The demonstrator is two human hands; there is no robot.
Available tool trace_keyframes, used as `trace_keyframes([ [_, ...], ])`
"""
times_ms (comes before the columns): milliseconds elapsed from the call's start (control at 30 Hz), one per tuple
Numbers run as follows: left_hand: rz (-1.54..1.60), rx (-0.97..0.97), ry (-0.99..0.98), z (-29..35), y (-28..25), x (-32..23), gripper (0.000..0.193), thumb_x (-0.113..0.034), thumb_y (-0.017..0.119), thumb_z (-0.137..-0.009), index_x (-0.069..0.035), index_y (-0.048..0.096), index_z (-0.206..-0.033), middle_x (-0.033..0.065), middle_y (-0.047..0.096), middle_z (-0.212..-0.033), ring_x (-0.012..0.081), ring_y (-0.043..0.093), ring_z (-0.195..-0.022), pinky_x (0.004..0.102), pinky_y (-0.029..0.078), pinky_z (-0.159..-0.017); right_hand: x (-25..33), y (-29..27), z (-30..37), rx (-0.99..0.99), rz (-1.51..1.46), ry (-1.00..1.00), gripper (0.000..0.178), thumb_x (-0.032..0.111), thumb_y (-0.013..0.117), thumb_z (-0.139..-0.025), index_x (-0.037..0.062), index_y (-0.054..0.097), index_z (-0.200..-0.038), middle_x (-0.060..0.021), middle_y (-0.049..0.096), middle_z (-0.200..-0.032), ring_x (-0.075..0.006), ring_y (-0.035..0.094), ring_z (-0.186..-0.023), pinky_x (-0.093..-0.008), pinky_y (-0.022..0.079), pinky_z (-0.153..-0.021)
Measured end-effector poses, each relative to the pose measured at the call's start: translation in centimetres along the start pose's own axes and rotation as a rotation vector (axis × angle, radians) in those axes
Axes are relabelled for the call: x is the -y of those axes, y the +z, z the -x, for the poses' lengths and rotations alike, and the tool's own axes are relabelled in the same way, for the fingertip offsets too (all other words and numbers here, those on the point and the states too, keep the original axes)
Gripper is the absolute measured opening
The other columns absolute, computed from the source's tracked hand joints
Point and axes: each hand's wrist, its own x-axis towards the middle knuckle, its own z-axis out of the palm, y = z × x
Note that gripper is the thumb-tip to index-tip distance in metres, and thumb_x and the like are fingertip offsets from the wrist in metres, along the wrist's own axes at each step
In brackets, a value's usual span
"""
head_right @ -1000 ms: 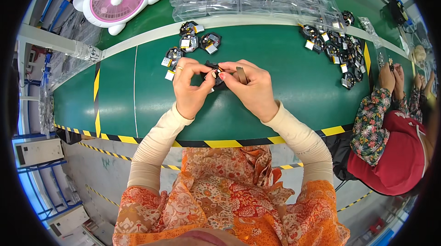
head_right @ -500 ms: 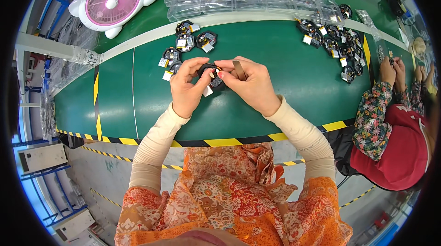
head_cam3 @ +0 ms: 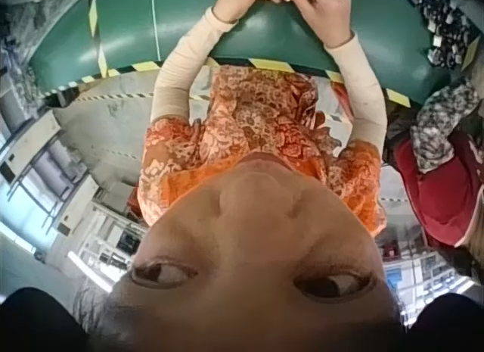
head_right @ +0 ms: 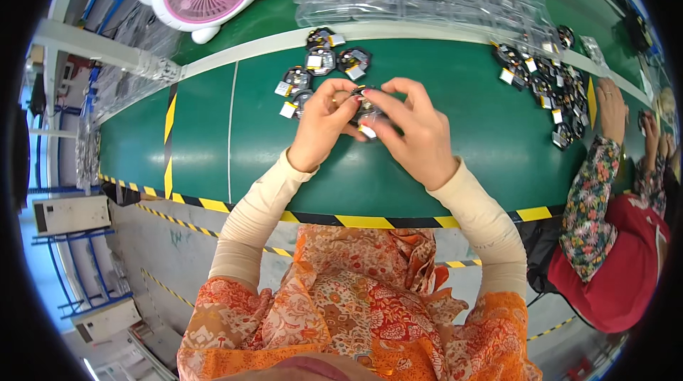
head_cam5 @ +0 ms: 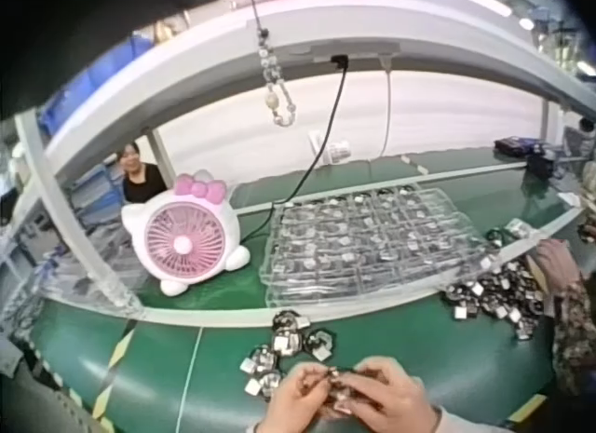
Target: The person assembles small electronic modules by attaching electronic components to a PCB using tweezers, then enclosing the assembly in a housing.
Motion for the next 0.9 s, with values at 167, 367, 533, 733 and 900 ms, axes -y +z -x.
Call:
trace_keyframes([
  [167,0.268,0.1,-0.103,0.5,-0.2,-0.5,0.038,0.0,0.039,-0.088,-0.005,0.034,-0.126,0.0083,0.054,-0.101,0.0164,0.058,-0.087,0.0353,0.052,-0.081,-1.0,0.7,0.3,0.061,0.244,-0.226,0.033,0.005,0.071,-0.064,0.0078,0.064,-0.096,-0.0075,0.055,-0.098,-0.013,0.046,-0.052,-0.0264,0.04,-0.045],
  [367,0.278,0.18,-0.16,0.5,-0.6,-0.9,0.045,0.001,0.042,-0.087,-0.005,0.032,-0.13,0.0093,0.054,-0.102,0.0162,0.059,-0.086,0.0353,0.052,-0.081,-1.0,0.8,0.4,0.062,0.211,-0.262,0.028,0.001,0.07,-0.066,0.0045,0.062,-0.093,-0.0092,0.055,-0.099,-0.0156,0.053,-0.056,-0.0267,0.044,-0.046],
  [533,0.243,0.066,-0.107,0.5,-0.4,-0.6,0.025,-0.006,0.048,-0.088,-0.001,0.042,-0.112,0.0098,0.058,-0.095,0.0157,0.061,-0.077,0.0282,0.056,-0.064,-0.6,0.5,0.6,0.063,0.09,-0.257,0.035,-0.005,0.069,-0.064,0.0029,0.06,-0.097,-0.0116,0.055,-0.098,-0.0207,0.062,-0.069,-0.0272,0.051,-0.052],
  [733,0.274,0.041,-0.127,0.3,-0.2,-0.3,0.025,-0.008,0.047,-0.089,-0.002,0.042,-0.112,0.0083,0.056,-0.096,0.0141,0.06,-0.078,0.0317,0.057,-0.063,-1.2,0.1,0.5,-0.041,0.18,-0.211,0.034,-0.005,0.067,-0.066,0.0037,0.06,-0.097,-0.0124,0.056,-0.101,-0.0217,0.062,-0.069,-0.0277,0.05,-0.052],
  [900,0.298,0.012,-0.141,0.5,-0.5,-0.7,0.032,-0.006,0.039,-0.09,0.001,0.04,-0.121,0.0082,0.055,-0.098,0.0204,0.06,-0.089,0.0358,0.056,-0.072,-1.3,-0.3,-0.2,-0.036,0.229,-0.081,0.019,-0.001,0.056,-0.078,0.0019,0.061,-0.097,-0.0114,0.056,-0.102,-0.019,0.058,-0.068,-0.027,0.045,-0.053],
])
